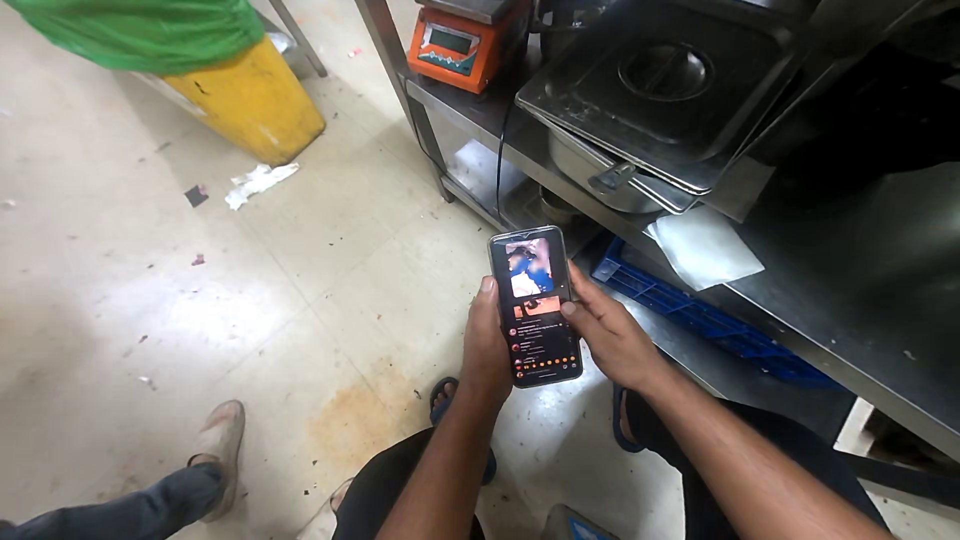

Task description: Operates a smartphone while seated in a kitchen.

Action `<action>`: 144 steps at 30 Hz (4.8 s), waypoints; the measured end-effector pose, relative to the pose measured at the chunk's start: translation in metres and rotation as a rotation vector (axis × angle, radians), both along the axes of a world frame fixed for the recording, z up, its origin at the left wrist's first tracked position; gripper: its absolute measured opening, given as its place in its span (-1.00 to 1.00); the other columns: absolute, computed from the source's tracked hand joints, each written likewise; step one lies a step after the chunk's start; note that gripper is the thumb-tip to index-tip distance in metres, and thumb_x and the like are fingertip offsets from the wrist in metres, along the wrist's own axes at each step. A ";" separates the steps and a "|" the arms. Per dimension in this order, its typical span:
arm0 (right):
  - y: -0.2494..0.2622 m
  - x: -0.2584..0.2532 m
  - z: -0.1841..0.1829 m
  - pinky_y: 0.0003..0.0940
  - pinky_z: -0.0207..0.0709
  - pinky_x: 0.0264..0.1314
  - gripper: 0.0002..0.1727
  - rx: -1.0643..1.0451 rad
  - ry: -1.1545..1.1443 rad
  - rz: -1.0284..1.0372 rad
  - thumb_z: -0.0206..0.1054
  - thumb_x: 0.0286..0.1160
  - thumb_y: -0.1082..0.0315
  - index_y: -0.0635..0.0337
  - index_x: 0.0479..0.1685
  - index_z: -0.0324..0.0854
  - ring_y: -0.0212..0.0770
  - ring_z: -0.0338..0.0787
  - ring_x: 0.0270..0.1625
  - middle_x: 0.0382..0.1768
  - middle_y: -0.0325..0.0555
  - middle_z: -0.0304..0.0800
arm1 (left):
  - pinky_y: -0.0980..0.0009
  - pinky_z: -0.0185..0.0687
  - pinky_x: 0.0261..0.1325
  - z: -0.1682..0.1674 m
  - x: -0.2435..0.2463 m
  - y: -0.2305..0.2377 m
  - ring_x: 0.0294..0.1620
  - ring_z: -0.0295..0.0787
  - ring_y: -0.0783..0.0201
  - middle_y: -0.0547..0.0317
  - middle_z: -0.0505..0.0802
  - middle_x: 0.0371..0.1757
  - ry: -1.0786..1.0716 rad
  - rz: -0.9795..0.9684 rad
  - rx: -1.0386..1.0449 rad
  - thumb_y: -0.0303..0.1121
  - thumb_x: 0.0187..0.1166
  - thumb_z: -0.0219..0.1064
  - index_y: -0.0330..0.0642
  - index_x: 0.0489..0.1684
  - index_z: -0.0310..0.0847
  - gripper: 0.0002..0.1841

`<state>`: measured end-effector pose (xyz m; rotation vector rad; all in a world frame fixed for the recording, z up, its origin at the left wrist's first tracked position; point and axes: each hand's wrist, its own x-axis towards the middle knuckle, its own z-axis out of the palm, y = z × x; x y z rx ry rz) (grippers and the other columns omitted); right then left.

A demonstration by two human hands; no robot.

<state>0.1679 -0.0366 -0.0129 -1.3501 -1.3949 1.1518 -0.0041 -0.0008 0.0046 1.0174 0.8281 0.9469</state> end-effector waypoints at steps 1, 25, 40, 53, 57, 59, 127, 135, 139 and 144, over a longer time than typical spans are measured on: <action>0.000 0.000 0.000 -0.26 0.78 0.06 -0.33 0.007 0.004 0.003 -0.03 0.80 0.25 -0.08 0.91 -0.01 -0.35 0.89 -0.07 -0.13 -0.20 0.90 | 0.27 0.83 -0.03 0.000 0.000 0.000 0.01 0.86 0.35 0.26 0.85 0.15 -0.002 0.004 -0.002 0.36 0.72 -0.41 0.18 0.53 0.46 -0.26; 0.000 0.001 0.000 -0.32 0.76 0.05 -0.31 0.039 -0.025 0.017 -0.06 0.76 0.25 -0.04 0.91 -0.02 -0.39 0.87 -0.05 -0.13 -0.23 0.90 | 0.27 0.84 -0.06 0.000 0.000 0.000 -0.02 0.87 0.34 0.23 0.86 0.11 -0.050 -0.002 0.000 0.35 0.73 -0.35 0.15 0.49 0.47 -0.29; 0.000 0.001 0.000 -0.32 0.76 0.11 -0.32 0.051 -0.018 0.021 -0.08 0.76 0.25 -0.06 0.91 -0.01 -0.41 0.87 0.02 -0.03 -0.25 0.90 | 0.27 0.83 -0.02 0.000 0.001 0.000 0.03 0.85 0.35 0.25 0.84 0.16 -0.029 0.014 -0.005 0.35 0.73 -0.38 0.16 0.51 0.46 -0.29; -0.001 0.002 -0.001 -0.33 0.75 0.13 -0.31 0.049 -0.020 0.017 -0.10 0.73 0.26 -0.06 0.91 0.01 -0.43 0.85 0.07 0.06 -0.25 0.88 | 0.24 0.83 -0.01 -0.001 0.000 0.000 0.05 0.85 0.32 0.23 0.84 0.17 -0.031 0.005 0.012 0.34 0.73 -0.37 0.16 0.51 0.47 -0.29; -0.001 0.002 -0.001 -0.33 0.73 0.17 -0.32 0.058 -0.021 0.022 -0.11 0.74 0.27 -0.04 0.91 0.00 -0.43 0.84 0.10 0.11 -0.24 0.87 | 0.24 0.82 0.01 0.000 0.000 0.000 0.06 0.85 0.33 0.24 0.84 0.18 -0.009 0.012 0.009 0.37 0.72 -0.35 0.16 0.52 0.47 -0.27; -0.001 0.002 -0.001 -0.33 0.73 0.16 -0.32 0.056 -0.026 0.020 -0.12 0.74 0.28 -0.02 0.91 0.00 -0.43 0.84 0.09 0.11 -0.23 0.87 | 0.25 0.83 0.00 0.001 0.000 0.000 0.04 0.85 0.34 0.25 0.84 0.17 0.000 0.016 0.002 0.38 0.71 -0.35 0.17 0.51 0.47 -0.28; -0.001 0.000 0.001 -0.30 0.77 -0.07 -0.31 0.011 -0.033 0.010 -0.02 0.76 0.26 -0.09 0.91 -0.01 -0.36 0.86 -0.18 -0.23 -0.23 0.86 | 0.25 0.82 -0.19 0.000 0.001 0.001 -0.19 0.86 0.30 0.14 0.86 -0.07 0.068 0.051 -0.080 0.22 0.78 -0.26 0.11 0.31 0.55 -0.43; -0.001 0.000 0.001 -0.33 0.76 -0.02 -0.31 0.031 -0.021 0.012 -0.05 0.75 0.28 -0.09 0.91 0.01 -0.40 0.86 -0.12 -0.14 -0.24 0.88 | 0.32 0.82 -0.24 0.004 0.003 0.000 -0.26 0.86 0.33 0.14 0.87 -0.13 0.060 0.067 -0.089 0.07 0.84 -0.23 0.08 0.29 0.55 -0.53; -0.001 0.000 0.001 -0.34 0.76 0.01 -0.32 0.034 0.002 0.017 -0.05 0.76 0.29 -0.08 0.91 0.00 -0.40 0.87 -0.09 -0.11 -0.24 0.90 | 0.29 0.85 -0.15 0.003 0.007 0.003 -0.21 0.87 0.31 0.11 0.86 -0.14 0.012 0.108 -0.096 -0.04 0.83 -0.19 -0.08 0.23 0.53 -0.56; -0.001 0.000 0.002 -0.33 0.75 0.05 -0.31 0.016 -0.011 0.014 -0.06 0.75 0.28 -0.11 0.91 -0.01 -0.41 0.86 -0.05 -0.06 -0.25 0.89 | 0.28 0.81 -0.27 0.003 0.004 0.001 -0.27 0.86 0.30 0.11 0.86 -0.14 0.094 0.080 -0.088 0.11 0.81 -0.17 0.06 0.28 0.55 -0.51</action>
